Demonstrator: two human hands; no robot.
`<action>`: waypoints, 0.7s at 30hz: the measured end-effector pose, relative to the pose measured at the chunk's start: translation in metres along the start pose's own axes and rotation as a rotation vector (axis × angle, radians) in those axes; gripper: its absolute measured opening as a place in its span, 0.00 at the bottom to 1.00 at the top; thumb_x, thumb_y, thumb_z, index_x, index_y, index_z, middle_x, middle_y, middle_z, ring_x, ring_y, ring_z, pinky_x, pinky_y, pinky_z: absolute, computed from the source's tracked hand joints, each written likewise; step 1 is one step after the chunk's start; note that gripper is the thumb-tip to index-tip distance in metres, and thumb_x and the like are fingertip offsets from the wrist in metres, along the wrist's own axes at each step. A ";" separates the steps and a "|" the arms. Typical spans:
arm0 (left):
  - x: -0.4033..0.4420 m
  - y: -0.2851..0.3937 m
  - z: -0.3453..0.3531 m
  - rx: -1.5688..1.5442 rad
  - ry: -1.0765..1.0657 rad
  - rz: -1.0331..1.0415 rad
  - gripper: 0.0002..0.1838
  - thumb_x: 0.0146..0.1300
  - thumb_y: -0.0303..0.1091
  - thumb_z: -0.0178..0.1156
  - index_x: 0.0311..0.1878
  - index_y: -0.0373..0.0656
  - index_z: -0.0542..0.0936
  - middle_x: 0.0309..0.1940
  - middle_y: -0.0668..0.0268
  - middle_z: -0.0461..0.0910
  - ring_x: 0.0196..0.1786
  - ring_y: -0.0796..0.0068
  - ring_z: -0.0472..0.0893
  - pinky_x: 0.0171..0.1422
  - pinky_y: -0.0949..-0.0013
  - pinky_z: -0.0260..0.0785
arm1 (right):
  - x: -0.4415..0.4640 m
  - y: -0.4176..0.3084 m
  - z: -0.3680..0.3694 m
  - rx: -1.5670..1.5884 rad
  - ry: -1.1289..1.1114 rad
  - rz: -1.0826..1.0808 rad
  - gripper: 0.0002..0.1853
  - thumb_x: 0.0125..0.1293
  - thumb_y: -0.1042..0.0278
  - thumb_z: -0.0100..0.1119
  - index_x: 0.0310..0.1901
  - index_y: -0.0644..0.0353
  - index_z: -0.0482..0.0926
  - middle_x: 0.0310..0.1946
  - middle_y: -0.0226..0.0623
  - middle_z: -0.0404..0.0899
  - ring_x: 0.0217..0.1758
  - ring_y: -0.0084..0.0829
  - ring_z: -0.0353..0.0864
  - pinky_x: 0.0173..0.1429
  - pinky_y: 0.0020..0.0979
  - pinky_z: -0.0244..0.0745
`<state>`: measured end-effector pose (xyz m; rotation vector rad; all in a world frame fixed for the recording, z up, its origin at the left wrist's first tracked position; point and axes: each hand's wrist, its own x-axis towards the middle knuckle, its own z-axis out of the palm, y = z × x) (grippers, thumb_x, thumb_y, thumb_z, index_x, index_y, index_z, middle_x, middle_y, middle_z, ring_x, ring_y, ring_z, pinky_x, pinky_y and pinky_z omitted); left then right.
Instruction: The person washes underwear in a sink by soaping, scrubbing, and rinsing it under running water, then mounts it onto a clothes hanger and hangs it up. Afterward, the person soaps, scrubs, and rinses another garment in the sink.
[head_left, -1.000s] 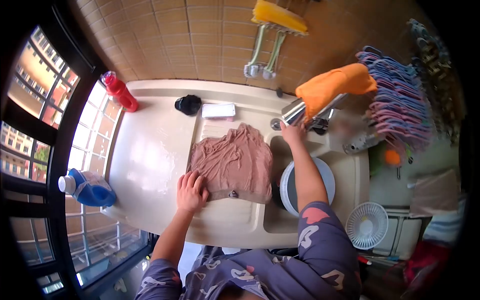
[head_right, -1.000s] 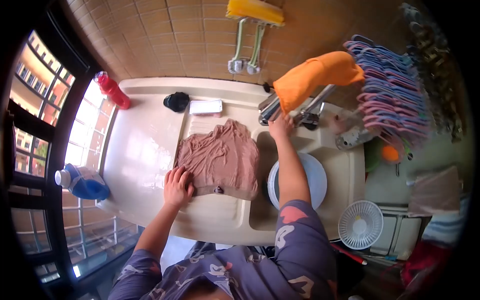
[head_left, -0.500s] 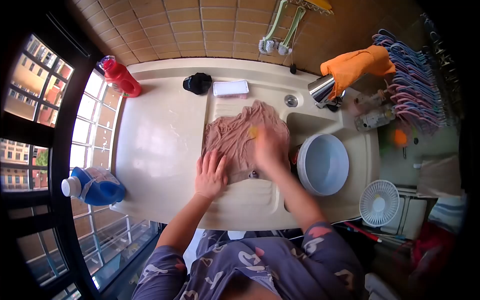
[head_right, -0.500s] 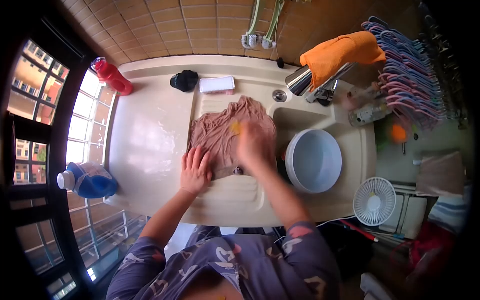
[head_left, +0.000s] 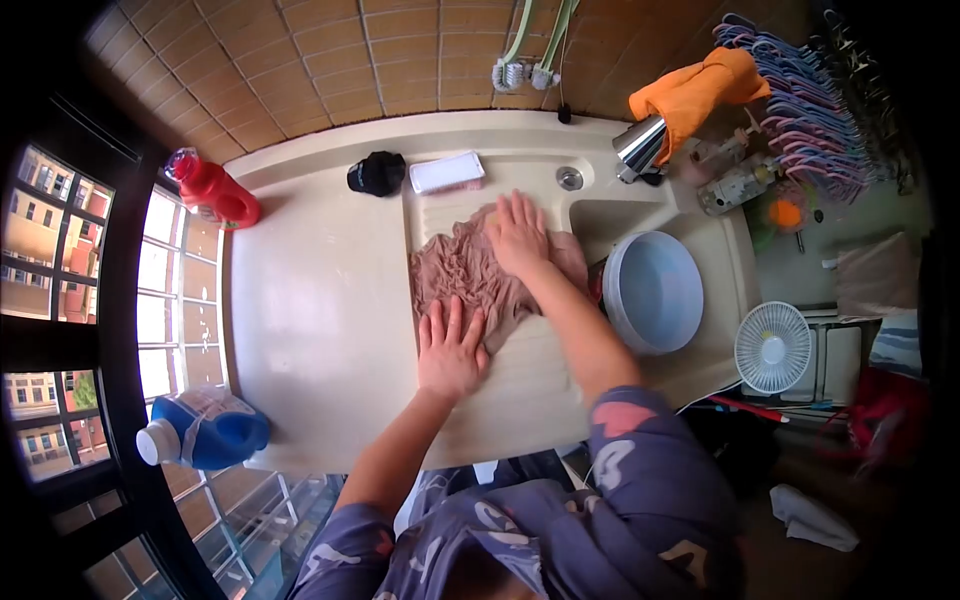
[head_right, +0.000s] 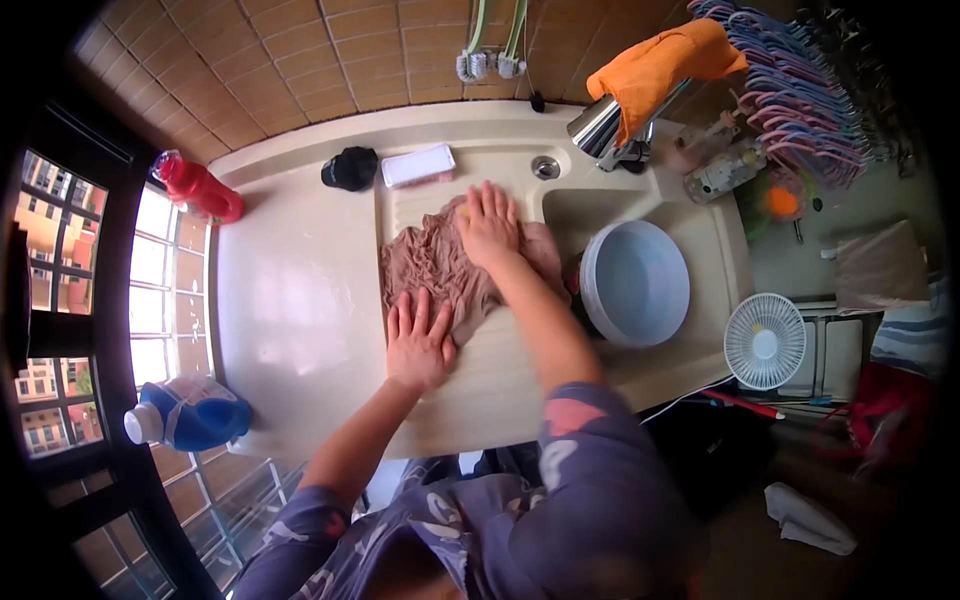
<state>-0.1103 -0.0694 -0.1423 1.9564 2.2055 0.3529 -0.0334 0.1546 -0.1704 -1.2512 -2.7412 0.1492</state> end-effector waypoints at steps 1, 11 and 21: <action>0.001 0.001 0.001 -0.004 -0.007 0.001 0.32 0.63 0.48 0.50 0.72 0.55 0.68 0.77 0.51 0.55 0.79 0.42 0.50 0.80 0.42 0.38 | 0.013 -0.007 0.006 0.001 0.001 0.063 0.30 0.75 0.52 0.40 0.74 0.52 0.58 0.77 0.46 0.52 0.81 0.44 0.48 0.81 0.50 0.39; 0.008 -0.005 -0.006 -0.090 0.066 0.016 0.31 0.59 0.45 0.54 0.68 0.50 0.73 0.73 0.55 0.62 0.76 0.44 0.56 0.79 0.43 0.44 | 0.051 -0.002 0.011 0.090 0.309 0.213 0.21 0.68 0.61 0.52 0.61 0.54 0.70 0.53 0.44 0.74 0.50 0.48 0.75 0.55 0.52 0.70; -0.003 -0.002 0.002 -0.162 0.150 -0.016 0.10 0.57 0.41 0.60 0.38 0.47 0.78 0.39 0.60 0.74 0.46 0.56 0.73 0.54 0.54 0.64 | -0.046 -0.019 -0.006 -0.005 0.172 -0.226 0.22 0.68 0.55 0.54 0.58 0.57 0.76 0.66 0.44 0.69 0.70 0.47 0.65 0.71 0.53 0.60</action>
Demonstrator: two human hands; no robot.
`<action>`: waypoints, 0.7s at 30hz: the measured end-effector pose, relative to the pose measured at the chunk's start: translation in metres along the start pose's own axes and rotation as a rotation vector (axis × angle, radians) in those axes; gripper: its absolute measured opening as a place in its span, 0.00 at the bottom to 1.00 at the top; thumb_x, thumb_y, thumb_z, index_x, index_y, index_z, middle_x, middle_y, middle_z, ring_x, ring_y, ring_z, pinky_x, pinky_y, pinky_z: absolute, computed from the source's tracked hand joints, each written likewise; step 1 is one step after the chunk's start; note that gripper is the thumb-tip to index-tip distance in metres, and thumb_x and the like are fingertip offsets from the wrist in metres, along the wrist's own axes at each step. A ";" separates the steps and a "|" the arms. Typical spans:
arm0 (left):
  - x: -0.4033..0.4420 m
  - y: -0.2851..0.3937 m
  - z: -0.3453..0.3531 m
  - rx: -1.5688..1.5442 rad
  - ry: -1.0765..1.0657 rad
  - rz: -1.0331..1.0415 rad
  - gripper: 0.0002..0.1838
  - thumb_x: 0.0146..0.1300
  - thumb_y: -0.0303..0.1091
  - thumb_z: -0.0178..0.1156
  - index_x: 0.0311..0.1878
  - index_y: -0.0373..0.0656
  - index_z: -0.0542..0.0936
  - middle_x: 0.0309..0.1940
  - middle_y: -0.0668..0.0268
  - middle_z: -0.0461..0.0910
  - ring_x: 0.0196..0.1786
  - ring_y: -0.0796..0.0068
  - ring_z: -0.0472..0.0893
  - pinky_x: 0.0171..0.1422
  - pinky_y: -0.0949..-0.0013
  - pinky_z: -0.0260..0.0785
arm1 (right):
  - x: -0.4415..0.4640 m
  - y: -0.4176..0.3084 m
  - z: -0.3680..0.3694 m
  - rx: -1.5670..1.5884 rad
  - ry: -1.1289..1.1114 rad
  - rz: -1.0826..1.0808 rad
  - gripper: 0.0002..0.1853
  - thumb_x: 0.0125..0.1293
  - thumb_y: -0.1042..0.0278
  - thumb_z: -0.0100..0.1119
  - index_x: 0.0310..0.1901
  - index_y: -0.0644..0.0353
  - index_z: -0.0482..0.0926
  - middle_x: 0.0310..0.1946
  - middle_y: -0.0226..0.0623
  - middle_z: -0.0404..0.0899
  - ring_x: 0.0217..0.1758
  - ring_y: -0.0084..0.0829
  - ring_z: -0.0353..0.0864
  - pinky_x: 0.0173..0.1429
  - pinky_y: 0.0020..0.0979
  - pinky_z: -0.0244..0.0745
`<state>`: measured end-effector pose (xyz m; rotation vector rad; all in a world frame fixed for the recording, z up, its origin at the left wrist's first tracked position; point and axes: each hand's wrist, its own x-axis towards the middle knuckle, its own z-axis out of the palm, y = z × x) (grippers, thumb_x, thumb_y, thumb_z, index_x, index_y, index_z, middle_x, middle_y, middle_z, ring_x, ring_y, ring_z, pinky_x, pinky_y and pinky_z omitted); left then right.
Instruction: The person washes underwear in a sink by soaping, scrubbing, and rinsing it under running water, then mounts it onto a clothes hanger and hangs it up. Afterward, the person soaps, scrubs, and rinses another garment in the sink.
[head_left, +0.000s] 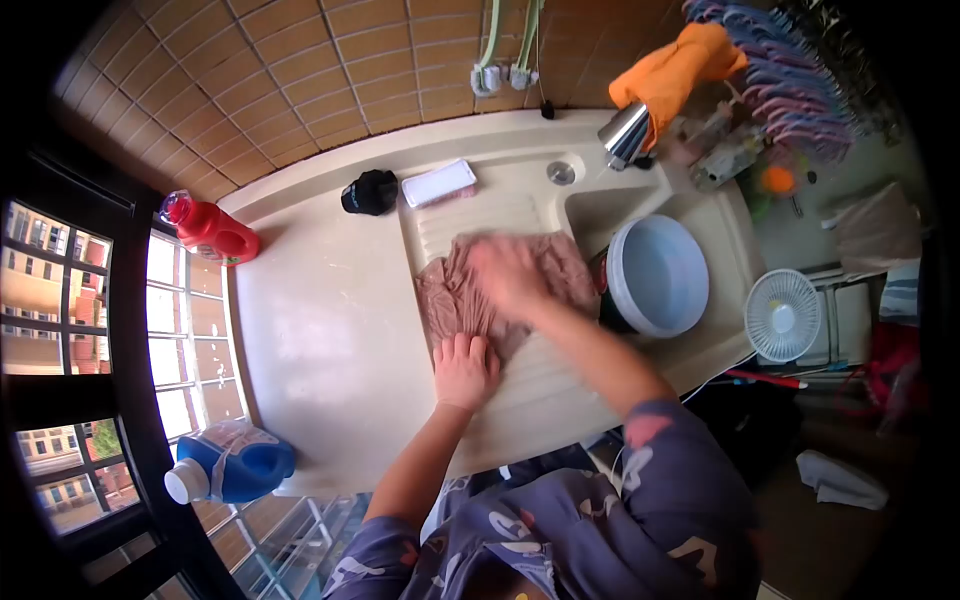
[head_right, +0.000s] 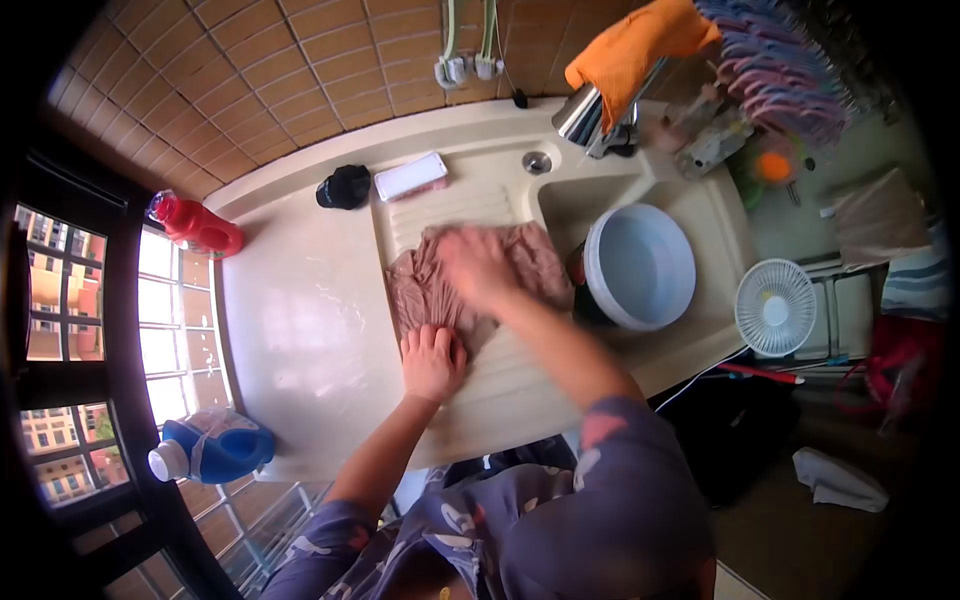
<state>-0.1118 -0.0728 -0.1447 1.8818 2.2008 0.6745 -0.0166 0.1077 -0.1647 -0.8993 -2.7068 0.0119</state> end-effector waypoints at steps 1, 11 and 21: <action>-0.005 0.000 -0.003 0.016 -0.015 0.007 0.10 0.57 0.41 0.60 0.38 0.47 0.78 0.39 0.60 0.74 0.46 0.56 0.73 0.54 0.54 0.64 | 0.028 0.012 -0.004 -0.031 -0.056 0.209 0.23 0.69 0.53 0.53 0.61 0.57 0.75 0.67 0.44 0.69 0.73 0.47 0.61 0.75 0.54 0.52; 0.009 0.004 0.001 -0.040 0.016 0.015 0.10 0.57 0.41 0.62 0.38 0.48 0.78 0.41 0.60 0.75 0.48 0.56 0.73 0.55 0.55 0.64 | -0.011 0.029 0.000 0.201 -0.106 0.264 0.30 0.75 0.49 0.40 0.73 0.55 0.62 0.76 0.44 0.55 0.79 0.45 0.52 0.80 0.48 0.44; 0.018 -0.001 -0.002 -0.003 -0.026 0.019 0.14 0.52 0.42 0.63 0.39 0.47 0.78 0.41 0.60 0.74 0.49 0.55 0.72 0.56 0.54 0.63 | 0.010 0.047 0.007 0.035 0.113 0.339 0.25 0.70 0.55 0.49 0.64 0.57 0.70 0.65 0.43 0.71 0.71 0.45 0.64 0.75 0.53 0.51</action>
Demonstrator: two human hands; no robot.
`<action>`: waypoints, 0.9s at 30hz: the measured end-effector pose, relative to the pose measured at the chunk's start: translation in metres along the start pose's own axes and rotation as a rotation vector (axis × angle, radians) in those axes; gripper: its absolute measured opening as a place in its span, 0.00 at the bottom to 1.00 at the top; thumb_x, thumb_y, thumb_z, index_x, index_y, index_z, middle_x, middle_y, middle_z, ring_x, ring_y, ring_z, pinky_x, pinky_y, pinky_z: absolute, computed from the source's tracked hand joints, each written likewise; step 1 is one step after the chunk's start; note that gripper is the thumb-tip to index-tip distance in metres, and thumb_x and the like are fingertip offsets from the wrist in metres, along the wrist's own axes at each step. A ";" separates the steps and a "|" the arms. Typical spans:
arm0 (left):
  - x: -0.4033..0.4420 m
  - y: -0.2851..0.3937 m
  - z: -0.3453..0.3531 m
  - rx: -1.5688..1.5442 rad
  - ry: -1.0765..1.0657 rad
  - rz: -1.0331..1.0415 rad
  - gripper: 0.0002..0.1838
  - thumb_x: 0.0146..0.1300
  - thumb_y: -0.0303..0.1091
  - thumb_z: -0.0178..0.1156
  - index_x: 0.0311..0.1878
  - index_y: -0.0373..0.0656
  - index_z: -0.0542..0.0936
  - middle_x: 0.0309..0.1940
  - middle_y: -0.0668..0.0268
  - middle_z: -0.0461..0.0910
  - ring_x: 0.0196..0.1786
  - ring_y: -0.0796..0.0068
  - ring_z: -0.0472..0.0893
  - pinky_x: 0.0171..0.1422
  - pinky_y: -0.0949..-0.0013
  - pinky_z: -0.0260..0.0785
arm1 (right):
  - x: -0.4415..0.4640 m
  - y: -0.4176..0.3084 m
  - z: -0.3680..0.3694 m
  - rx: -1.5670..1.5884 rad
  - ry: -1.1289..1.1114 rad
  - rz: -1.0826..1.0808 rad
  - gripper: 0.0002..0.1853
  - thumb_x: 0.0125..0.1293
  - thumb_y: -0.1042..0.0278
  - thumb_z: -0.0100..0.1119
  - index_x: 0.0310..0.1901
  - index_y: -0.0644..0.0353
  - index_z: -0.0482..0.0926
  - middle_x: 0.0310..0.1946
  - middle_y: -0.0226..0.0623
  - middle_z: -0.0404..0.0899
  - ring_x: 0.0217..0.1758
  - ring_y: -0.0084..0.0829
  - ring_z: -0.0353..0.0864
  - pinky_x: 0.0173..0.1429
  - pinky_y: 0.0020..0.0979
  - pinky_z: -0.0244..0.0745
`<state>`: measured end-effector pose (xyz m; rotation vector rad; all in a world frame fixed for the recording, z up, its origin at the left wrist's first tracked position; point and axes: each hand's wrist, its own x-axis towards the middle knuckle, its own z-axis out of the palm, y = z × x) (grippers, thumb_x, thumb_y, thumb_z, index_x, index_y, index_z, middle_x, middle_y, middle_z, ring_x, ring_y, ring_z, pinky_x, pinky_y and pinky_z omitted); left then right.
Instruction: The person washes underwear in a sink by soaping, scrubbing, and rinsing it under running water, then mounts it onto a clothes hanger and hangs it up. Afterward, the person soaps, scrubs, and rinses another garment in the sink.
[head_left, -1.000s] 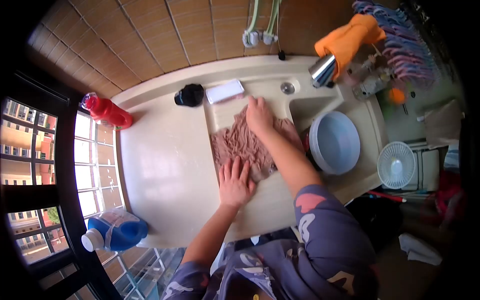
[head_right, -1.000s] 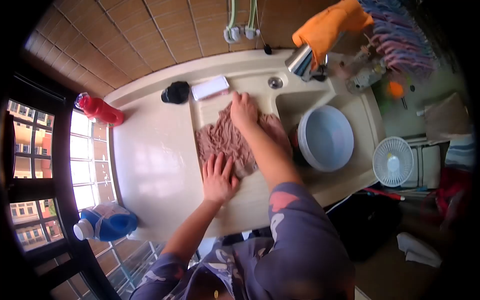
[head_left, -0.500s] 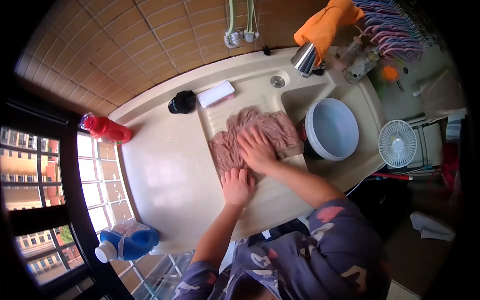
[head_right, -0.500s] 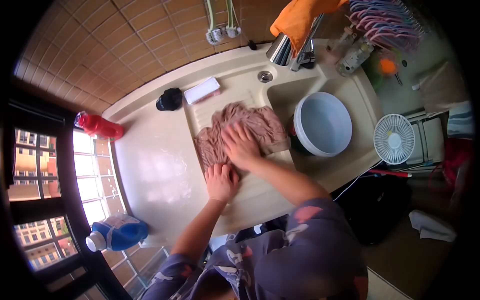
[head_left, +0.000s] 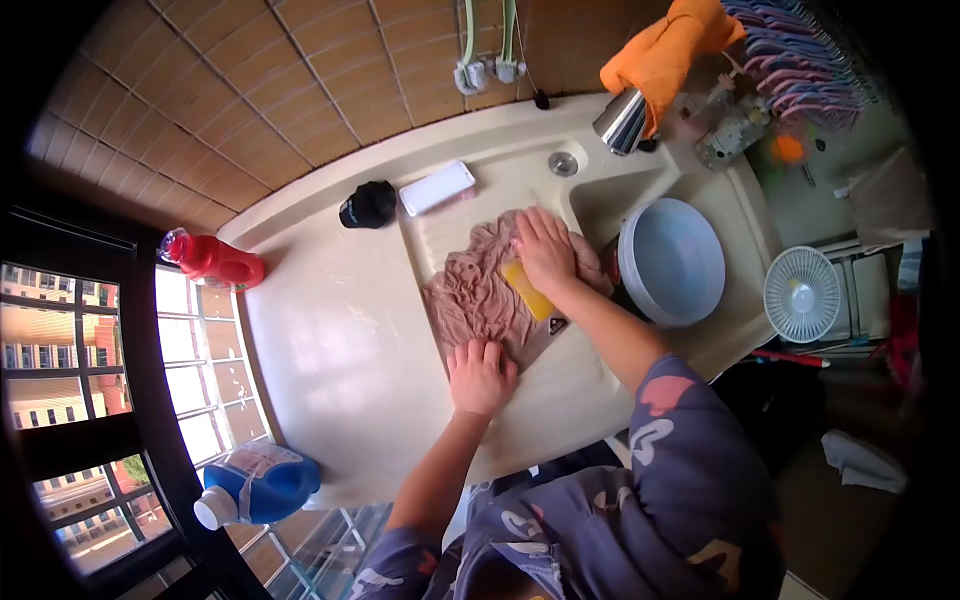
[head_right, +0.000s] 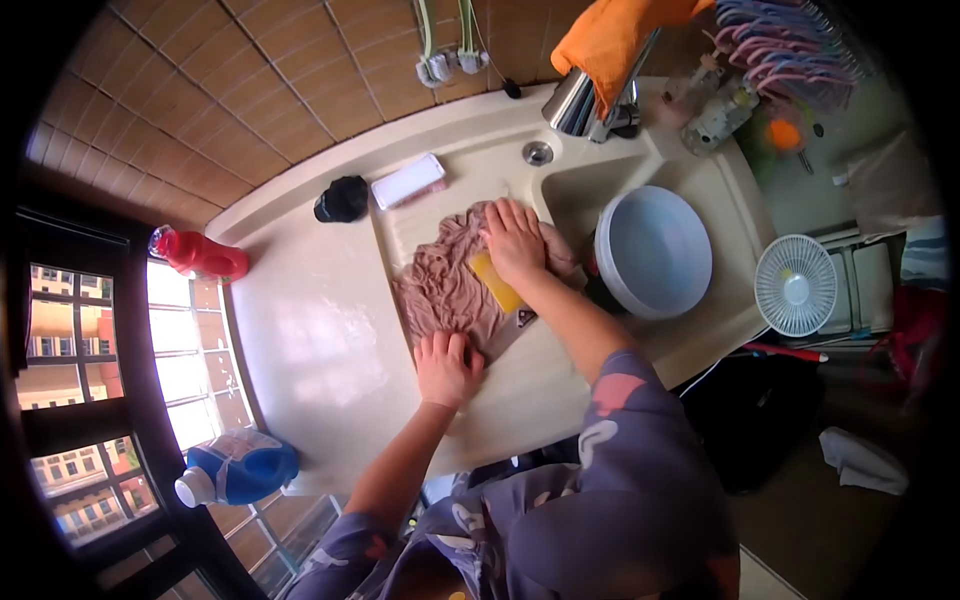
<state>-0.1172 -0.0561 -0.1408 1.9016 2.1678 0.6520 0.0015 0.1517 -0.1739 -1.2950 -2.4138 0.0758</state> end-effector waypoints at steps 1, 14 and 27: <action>-0.012 0.003 -0.003 0.004 -0.027 -0.006 0.14 0.52 0.42 0.63 0.39 0.47 0.78 0.41 0.60 0.74 0.49 0.55 0.72 0.56 0.54 0.63 | -0.021 -0.008 0.006 -0.085 0.011 0.015 0.25 0.70 0.55 0.51 0.64 0.58 0.70 0.65 0.44 0.70 0.71 0.46 0.63 0.74 0.53 0.52; -0.006 0.006 0.006 -0.017 0.118 -0.167 0.34 0.59 0.45 0.60 0.68 0.44 0.67 0.69 0.51 0.62 0.72 0.47 0.60 0.74 0.48 0.51 | 0.001 -0.027 -0.019 0.212 -0.040 -0.144 0.11 0.63 0.56 0.61 0.37 0.55 0.75 0.31 0.41 0.81 0.35 0.46 0.80 0.39 0.48 0.74; 0.086 0.004 0.031 0.173 -0.158 -0.129 0.37 0.67 0.45 0.48 0.78 0.47 0.55 0.78 0.55 0.53 0.80 0.46 0.48 0.81 0.47 0.34 | -0.036 -0.047 0.005 0.768 0.118 0.031 0.14 0.65 0.58 0.60 0.26 0.57 0.73 0.24 0.44 0.79 0.29 0.46 0.81 0.31 0.49 0.72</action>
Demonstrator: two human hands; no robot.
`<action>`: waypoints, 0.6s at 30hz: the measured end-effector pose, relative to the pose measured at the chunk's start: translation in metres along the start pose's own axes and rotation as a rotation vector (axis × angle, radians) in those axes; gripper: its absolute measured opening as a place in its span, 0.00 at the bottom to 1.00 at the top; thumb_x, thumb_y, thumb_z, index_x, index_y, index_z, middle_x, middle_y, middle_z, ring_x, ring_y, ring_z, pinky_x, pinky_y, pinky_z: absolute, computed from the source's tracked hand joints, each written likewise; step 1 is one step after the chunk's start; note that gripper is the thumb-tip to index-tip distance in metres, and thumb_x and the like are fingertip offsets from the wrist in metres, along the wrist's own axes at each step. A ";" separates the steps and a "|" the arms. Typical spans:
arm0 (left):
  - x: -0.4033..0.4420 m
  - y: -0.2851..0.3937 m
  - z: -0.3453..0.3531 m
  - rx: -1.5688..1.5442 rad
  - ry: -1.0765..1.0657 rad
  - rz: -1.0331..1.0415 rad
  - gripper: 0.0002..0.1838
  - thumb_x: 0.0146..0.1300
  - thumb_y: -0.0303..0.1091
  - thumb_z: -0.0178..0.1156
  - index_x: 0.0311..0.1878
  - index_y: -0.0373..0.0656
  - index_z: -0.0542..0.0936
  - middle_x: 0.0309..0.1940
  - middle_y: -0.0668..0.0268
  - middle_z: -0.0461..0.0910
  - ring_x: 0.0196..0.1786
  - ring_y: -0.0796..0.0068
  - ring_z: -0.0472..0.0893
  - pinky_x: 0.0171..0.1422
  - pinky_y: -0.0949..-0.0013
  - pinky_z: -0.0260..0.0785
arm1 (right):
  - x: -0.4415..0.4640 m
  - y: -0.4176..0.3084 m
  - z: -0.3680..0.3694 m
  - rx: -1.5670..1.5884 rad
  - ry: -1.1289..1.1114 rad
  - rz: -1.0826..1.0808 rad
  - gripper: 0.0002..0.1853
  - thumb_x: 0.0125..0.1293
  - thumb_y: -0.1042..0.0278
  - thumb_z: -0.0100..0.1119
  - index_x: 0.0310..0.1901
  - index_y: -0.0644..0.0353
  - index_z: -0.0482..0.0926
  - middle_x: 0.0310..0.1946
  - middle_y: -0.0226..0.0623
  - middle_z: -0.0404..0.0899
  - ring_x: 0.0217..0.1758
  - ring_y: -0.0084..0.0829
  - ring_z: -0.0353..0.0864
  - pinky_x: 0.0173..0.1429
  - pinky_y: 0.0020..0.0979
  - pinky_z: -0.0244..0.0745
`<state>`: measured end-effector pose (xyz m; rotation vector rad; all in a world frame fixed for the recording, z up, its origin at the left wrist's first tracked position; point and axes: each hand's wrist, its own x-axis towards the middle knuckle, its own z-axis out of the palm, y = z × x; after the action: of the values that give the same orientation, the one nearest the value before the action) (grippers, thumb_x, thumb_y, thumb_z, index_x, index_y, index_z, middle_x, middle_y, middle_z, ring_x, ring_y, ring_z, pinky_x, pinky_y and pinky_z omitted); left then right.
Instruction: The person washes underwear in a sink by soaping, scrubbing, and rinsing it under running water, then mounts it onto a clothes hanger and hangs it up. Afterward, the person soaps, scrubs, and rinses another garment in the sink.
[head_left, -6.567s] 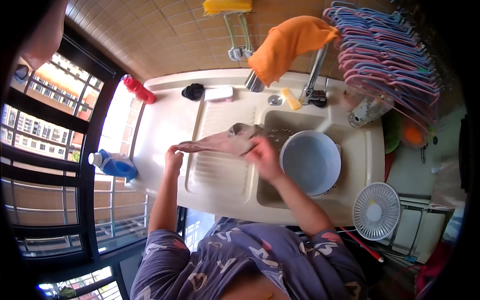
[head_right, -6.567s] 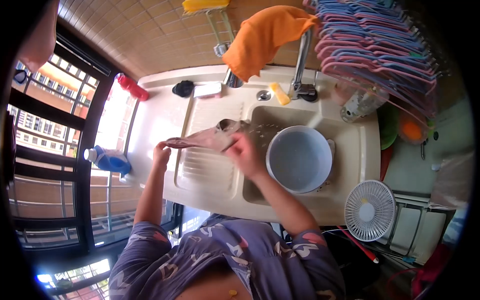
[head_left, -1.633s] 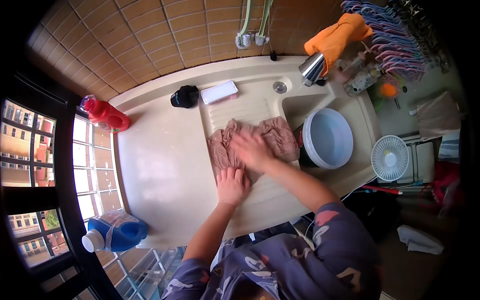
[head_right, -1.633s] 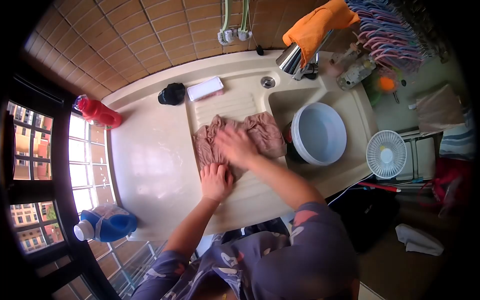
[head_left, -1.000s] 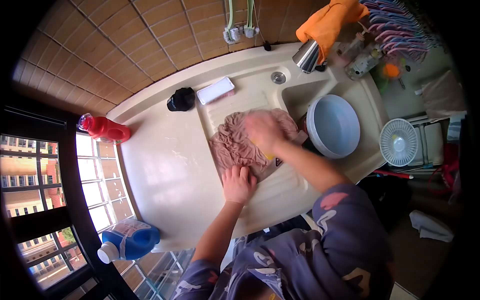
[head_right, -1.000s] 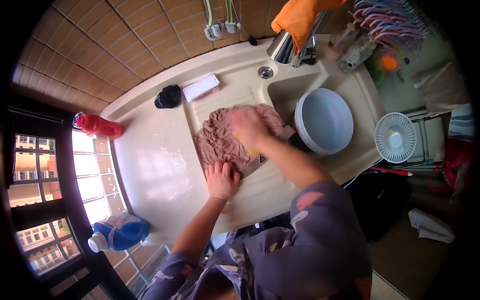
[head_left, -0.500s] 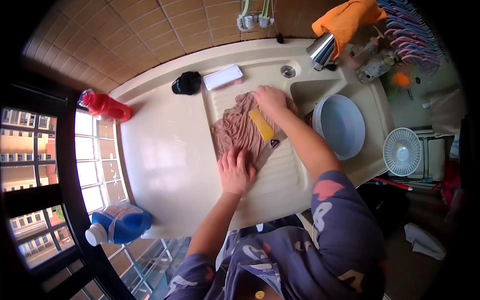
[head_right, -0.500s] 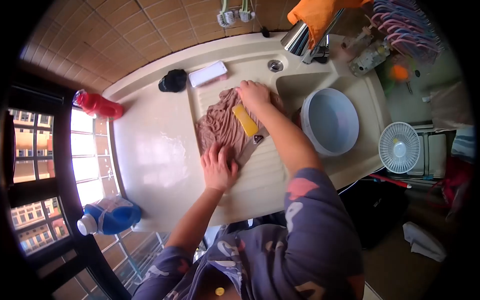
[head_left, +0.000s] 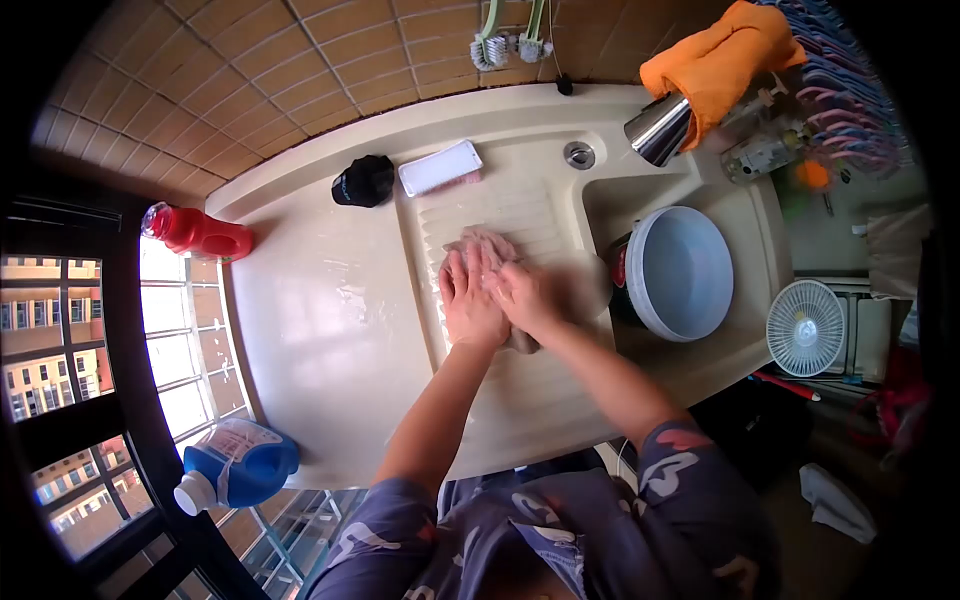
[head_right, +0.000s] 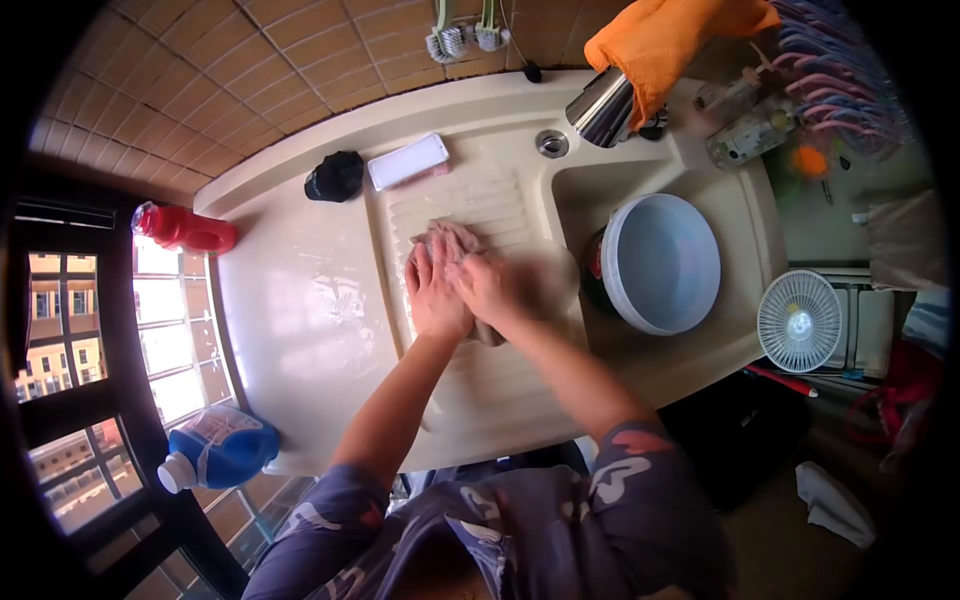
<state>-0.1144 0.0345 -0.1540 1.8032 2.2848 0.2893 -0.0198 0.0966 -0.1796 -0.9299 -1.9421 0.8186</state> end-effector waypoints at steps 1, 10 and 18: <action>0.002 0.000 0.001 0.002 -0.008 -0.001 0.37 0.67 0.45 0.48 0.78 0.47 0.55 0.78 0.55 0.53 0.80 0.46 0.48 0.81 0.47 0.34 | 0.011 0.002 0.000 0.003 -0.002 0.007 0.14 0.65 0.58 0.60 0.26 0.57 0.73 0.24 0.44 0.79 0.29 0.46 0.81 0.31 0.49 0.72; 0.007 0.001 0.004 0.039 0.007 0.000 0.35 0.69 0.45 0.40 0.78 0.42 0.53 0.78 0.54 0.52 0.80 0.46 0.47 0.81 0.47 0.32 | 0.020 0.002 -0.004 -0.361 -0.042 -0.023 0.10 0.63 0.58 0.64 0.31 0.53 0.76 0.25 0.38 0.81 0.26 0.46 0.81 0.33 0.48 0.75; 0.002 0.005 -0.001 -0.051 0.031 -0.028 0.35 0.66 0.39 0.47 0.76 0.41 0.58 0.78 0.57 0.55 0.79 0.49 0.50 0.81 0.43 0.31 | 0.099 0.031 0.008 -0.351 0.075 -0.185 0.15 0.65 0.55 0.62 0.26 0.55 0.79 0.22 0.46 0.80 0.24 0.48 0.80 0.26 0.45 0.73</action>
<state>-0.1099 0.0373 -0.1517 1.7529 2.2997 0.3697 -0.0569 0.1934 -0.1692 -0.9482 -2.1066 0.3366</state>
